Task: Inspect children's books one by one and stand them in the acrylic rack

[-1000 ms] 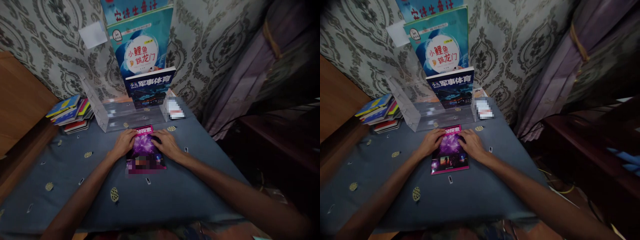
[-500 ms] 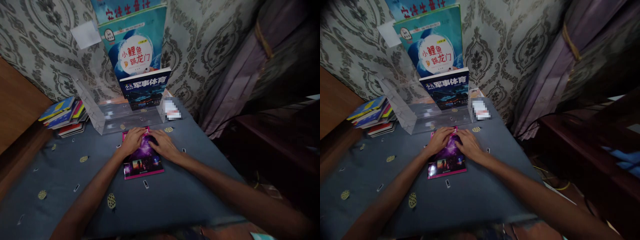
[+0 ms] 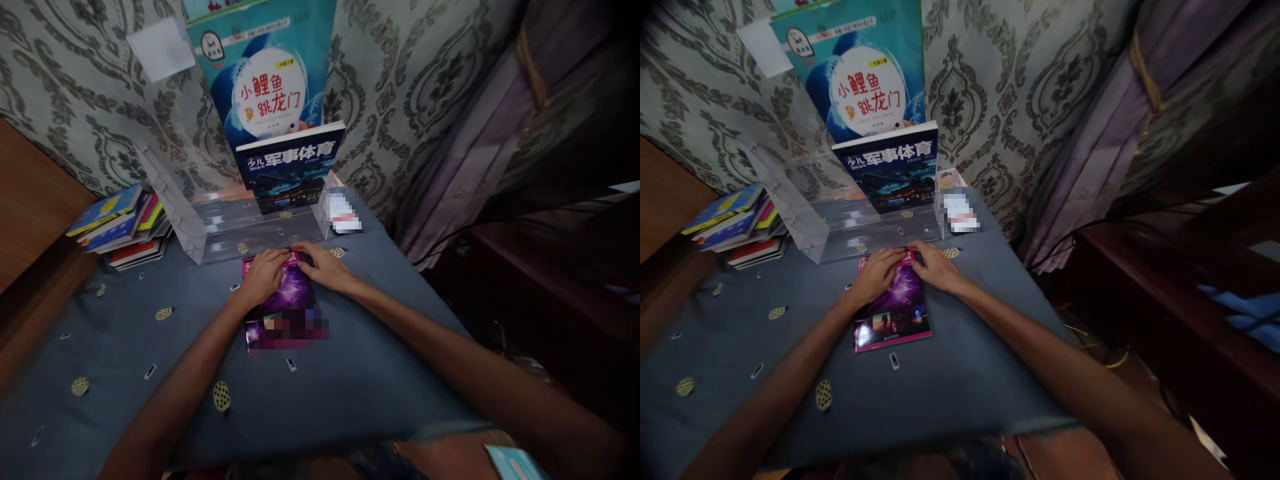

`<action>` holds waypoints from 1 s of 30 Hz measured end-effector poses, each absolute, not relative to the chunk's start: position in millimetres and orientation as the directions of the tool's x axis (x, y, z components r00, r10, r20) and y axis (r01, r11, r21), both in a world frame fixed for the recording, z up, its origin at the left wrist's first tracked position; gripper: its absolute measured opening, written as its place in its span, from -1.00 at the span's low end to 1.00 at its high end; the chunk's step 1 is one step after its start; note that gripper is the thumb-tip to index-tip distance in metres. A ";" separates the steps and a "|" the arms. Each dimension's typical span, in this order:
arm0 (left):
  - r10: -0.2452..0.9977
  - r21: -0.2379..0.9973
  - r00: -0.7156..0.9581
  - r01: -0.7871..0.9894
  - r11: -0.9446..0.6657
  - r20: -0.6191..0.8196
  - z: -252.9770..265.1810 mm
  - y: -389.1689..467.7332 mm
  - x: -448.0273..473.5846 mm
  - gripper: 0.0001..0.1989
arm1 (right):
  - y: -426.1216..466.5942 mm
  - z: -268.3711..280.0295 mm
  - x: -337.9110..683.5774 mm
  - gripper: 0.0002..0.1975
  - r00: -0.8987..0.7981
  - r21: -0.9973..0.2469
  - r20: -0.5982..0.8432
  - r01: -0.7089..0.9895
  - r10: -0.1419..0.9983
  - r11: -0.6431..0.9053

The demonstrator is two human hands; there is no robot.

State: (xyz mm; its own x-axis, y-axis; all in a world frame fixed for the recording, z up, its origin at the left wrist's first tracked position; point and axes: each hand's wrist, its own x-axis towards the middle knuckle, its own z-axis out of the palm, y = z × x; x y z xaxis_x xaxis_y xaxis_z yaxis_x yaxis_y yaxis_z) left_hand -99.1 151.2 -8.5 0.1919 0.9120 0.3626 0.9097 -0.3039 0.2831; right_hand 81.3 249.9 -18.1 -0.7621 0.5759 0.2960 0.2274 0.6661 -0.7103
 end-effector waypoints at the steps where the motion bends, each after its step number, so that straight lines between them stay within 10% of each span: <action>1: 0.912 0.278 0.194 0.911 -0.304 0.361 -8.5 151.1 -98.9 -0.59 | 251.3 -18.8 81.5 -0.57 -0.763 -0.733 0.291 0.211 0.578 0.647; 30: 0.927 0.124 0.239 0.951 -0.283 0.289 -3.8 149.6 -93.7 -0.60 | 256.5 -35.0 79.9 -0.50 -0.749 -0.678 0.345 0.218 0.565 0.702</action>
